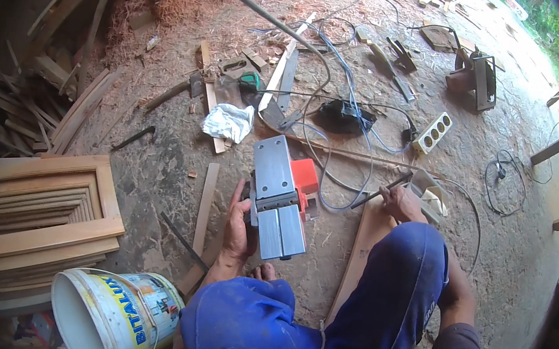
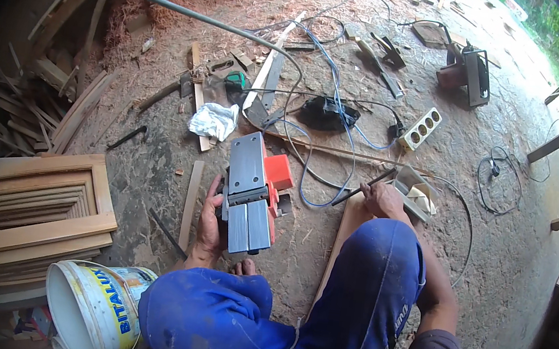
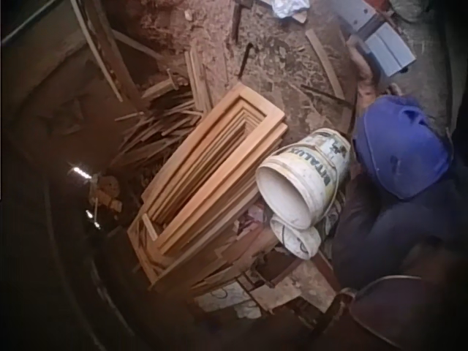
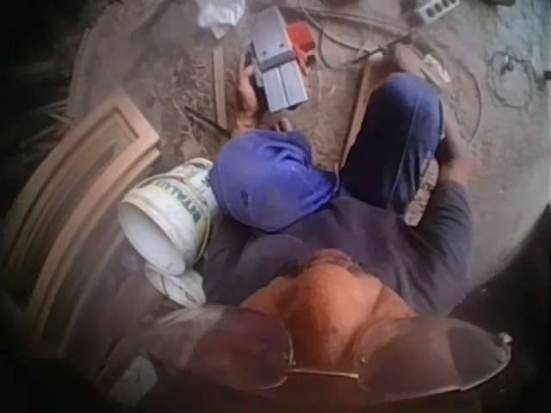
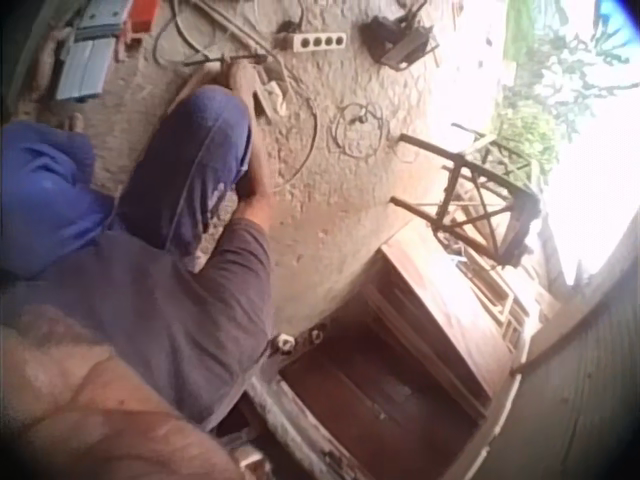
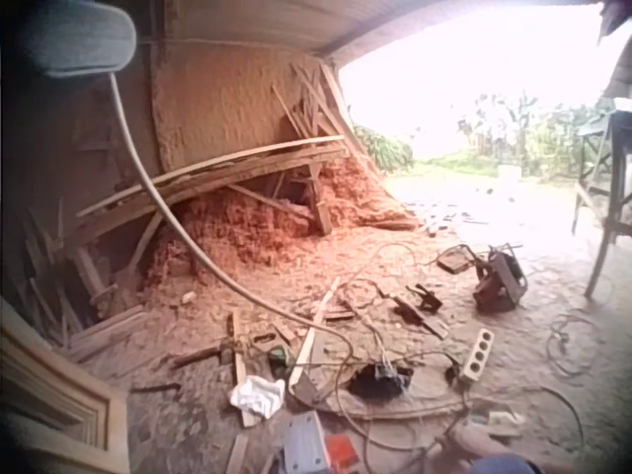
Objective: The person sits on the floor and assembles a handheld power tool by attaching a metal base plate to the motor housing. They use a screwdriver to tighten screws and a hammer to tap the components into alignment.
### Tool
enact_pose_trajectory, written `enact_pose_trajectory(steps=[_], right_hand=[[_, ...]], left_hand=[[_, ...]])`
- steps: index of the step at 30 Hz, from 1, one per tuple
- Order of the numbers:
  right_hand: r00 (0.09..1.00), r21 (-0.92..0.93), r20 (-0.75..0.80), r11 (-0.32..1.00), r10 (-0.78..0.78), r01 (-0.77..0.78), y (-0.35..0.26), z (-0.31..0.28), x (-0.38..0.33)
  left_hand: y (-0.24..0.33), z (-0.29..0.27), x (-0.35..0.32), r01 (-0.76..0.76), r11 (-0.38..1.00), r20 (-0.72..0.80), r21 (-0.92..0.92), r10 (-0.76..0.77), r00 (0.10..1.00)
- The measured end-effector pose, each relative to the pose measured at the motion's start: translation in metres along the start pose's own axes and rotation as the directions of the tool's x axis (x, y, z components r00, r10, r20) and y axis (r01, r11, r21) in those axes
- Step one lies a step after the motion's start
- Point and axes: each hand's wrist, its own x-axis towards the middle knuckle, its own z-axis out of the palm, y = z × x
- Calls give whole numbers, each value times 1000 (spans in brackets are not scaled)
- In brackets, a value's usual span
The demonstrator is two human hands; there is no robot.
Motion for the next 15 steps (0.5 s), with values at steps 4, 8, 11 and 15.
enact_pose_trajectory(steps=[4, 8, 11, 15], right_hand=[[989, 278, 70, 955, -130, 106, -52, -55, -26], [905, 919, 61, 377, -422, 114, -88, -120, -48], [803, 989, -66, 69, -592, 132, -89, -137, -51], [797, 970, -205, -7, -568, 244, -84, -169, -60]], left_hand=[[34, 36, -1, 62, 993, 43, 100, -67, 997], [66, 77, 1, 126, 978, 121, 165, -147, 982], [84, 115, 4, 122, 975, 211, 185, -161, 964], [100, 166, -3, 77, 962, 204, 262, -133, 970]])
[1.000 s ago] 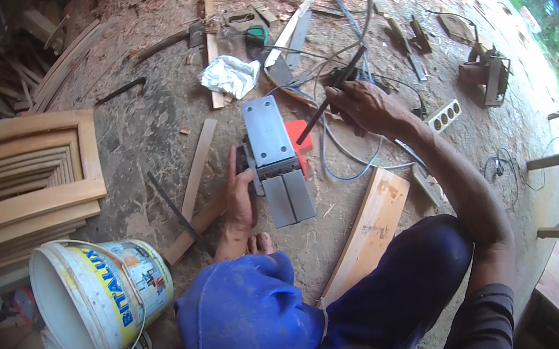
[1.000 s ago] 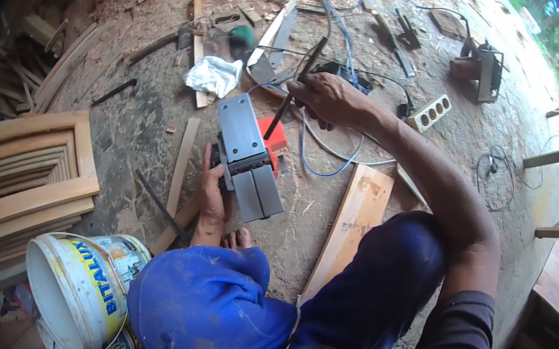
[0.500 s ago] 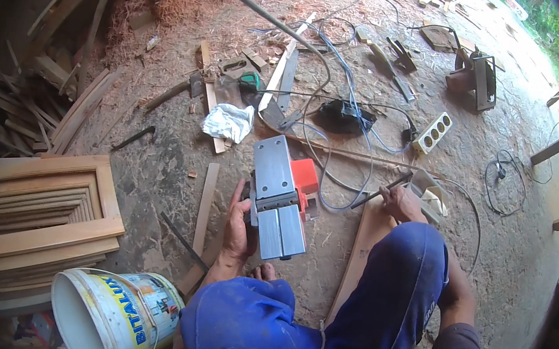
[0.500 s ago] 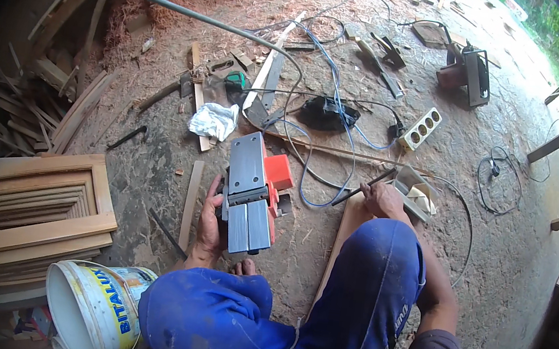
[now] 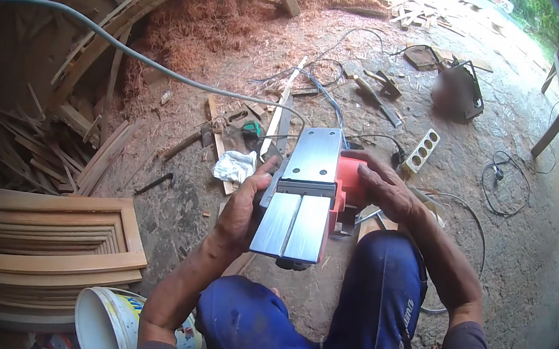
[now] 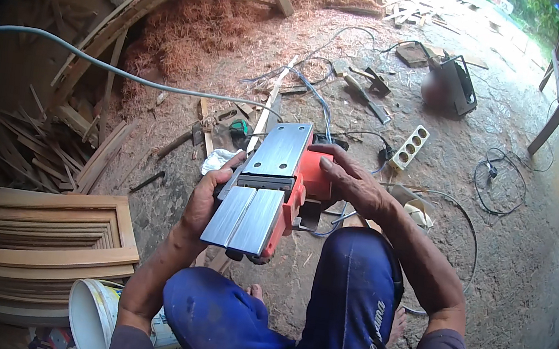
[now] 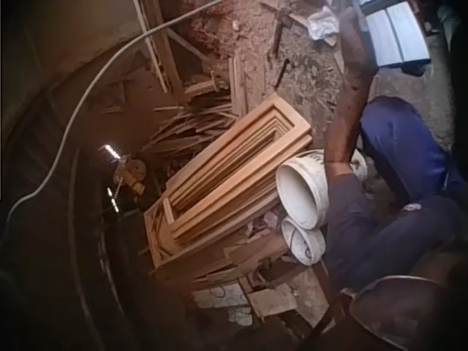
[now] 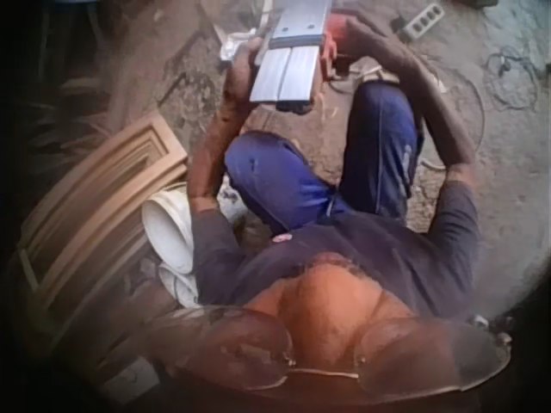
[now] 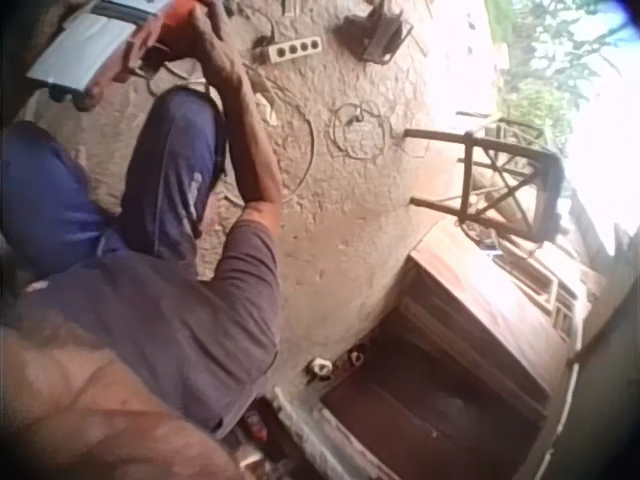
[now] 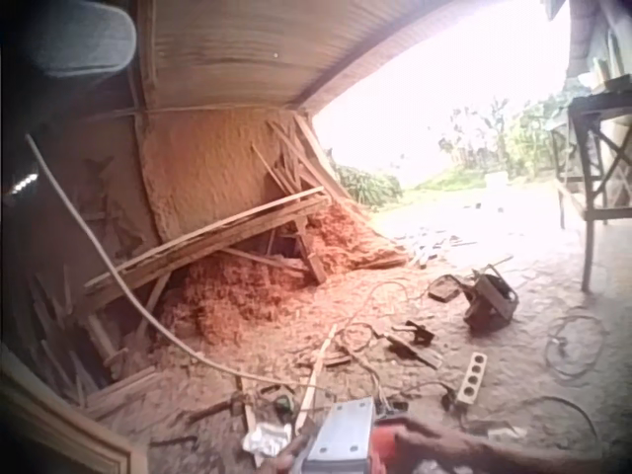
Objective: The person sits on the floor and assembles a handheld power tool by attaching a metal base plate to the motor housing. They use a screwdriver to tighten screws and a hammer to tap the components into alignment.
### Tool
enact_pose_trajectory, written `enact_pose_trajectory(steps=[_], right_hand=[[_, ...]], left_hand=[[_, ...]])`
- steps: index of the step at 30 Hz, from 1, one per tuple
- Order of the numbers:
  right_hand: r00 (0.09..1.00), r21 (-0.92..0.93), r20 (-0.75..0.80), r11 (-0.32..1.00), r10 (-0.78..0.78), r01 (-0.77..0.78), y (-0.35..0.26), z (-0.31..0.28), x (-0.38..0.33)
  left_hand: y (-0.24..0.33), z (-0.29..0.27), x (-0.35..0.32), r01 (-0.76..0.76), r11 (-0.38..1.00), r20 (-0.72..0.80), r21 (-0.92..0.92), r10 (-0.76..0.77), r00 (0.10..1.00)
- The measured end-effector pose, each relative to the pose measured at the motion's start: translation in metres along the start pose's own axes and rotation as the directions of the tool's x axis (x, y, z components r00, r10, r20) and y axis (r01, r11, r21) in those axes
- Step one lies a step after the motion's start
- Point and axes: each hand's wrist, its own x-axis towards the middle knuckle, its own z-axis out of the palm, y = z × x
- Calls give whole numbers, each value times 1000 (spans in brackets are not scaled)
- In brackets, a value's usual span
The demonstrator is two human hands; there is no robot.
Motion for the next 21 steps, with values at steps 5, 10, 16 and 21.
enact_pose_trajectory(steps=[5, 10, 16, 21], right_hand=[[960, -104, -273, 990, 63, -94, -47, 32, -22], [914, -319, -393, 947, -99, -35, -22, 39, -45], [917, -298, -400, 946, -3, -127, -28, 43, -74], [931, -304, -363, 949, -30, -88, -30, 43, -83]], left_hand=[[21, 38, -35, -199, 931, 146, 307, 161, 976], [0, 42, -55, -342, 787, 187, 513, 286, 940], [-36, 41, -56, -368, 772, 128, 519, 356, 926], [-43, 51, -61, -338, 690, 115, 640, 349, 930]])
